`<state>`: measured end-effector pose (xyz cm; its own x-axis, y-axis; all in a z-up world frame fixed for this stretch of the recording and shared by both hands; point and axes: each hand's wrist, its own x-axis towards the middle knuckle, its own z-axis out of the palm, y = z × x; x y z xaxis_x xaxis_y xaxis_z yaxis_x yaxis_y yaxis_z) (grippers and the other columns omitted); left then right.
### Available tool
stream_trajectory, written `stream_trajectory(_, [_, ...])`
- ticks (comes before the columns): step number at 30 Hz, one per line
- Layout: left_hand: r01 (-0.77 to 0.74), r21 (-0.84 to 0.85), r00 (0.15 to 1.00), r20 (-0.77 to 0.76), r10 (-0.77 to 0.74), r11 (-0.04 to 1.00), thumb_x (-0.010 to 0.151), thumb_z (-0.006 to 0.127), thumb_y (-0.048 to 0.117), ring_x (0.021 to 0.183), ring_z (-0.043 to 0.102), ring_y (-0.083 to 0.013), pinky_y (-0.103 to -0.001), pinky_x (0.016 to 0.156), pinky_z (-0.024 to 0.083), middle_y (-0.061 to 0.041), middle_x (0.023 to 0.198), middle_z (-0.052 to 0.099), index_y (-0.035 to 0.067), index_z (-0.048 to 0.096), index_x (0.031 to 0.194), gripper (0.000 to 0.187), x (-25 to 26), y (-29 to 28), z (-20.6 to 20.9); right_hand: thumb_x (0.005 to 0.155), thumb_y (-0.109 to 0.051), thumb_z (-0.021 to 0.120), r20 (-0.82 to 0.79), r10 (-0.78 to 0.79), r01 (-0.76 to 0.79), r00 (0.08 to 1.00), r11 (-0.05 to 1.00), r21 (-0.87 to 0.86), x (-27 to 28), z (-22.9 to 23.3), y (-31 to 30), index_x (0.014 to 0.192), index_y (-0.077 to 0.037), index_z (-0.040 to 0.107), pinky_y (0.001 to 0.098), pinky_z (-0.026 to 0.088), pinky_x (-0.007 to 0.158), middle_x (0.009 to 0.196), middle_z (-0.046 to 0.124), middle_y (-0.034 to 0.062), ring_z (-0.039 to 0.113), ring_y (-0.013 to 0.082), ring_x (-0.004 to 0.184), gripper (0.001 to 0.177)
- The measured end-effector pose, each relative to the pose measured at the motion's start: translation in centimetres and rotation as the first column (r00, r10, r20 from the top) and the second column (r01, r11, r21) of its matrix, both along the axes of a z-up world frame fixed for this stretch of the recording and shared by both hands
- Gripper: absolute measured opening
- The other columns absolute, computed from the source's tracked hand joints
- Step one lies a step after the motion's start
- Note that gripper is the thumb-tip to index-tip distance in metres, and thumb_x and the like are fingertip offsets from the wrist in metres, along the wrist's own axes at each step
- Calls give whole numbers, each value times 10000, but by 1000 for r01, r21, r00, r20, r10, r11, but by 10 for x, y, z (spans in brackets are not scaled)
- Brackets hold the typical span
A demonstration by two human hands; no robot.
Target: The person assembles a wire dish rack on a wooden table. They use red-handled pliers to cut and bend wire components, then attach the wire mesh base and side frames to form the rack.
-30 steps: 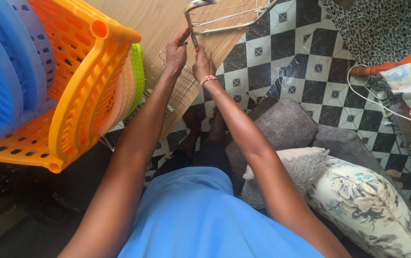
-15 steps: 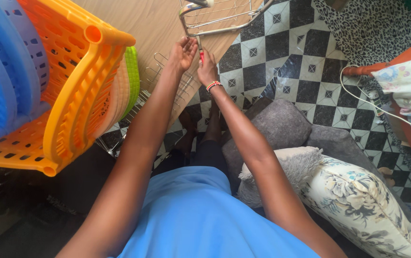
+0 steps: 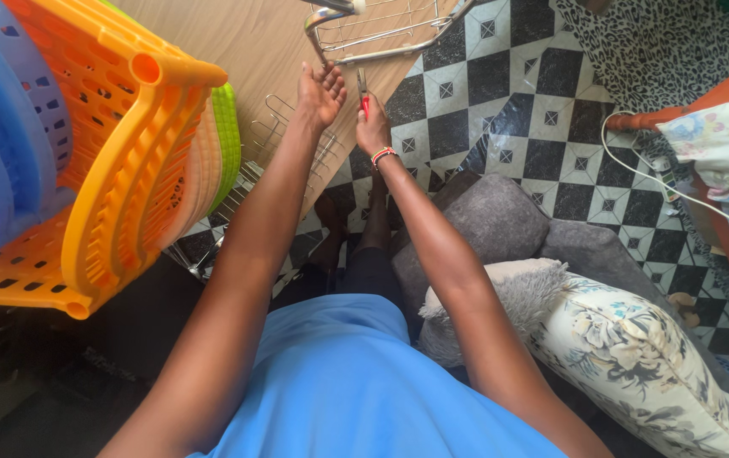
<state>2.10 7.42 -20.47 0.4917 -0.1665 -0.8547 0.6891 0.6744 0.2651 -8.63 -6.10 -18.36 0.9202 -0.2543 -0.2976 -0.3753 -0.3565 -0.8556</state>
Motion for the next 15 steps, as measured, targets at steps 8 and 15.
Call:
stream_trajectory(8, [-33,4,996,-82,33,999,993,332,697,741,570,-164,-355,691,508,-9,890,635,137,617,998,628,2,-1,-8,965,-106,602,-23,-9,10,1000,997,70,-5,-1,-5,1203,-71,585,454,535,893,1065,679,163,681,368,1031,241])
stream_trajectory(15, [-15,-26,1000,-19,15,1000,1013,320,634,692,547,-140,-320,644,490,16,865,645,146,666,1018,599,3,-1,-8,939,-190,662,-41,99,-105,994,982,-160,0,-1,-8,1376,-82,557,493,507,889,1135,594,198,616,417,1052,462])
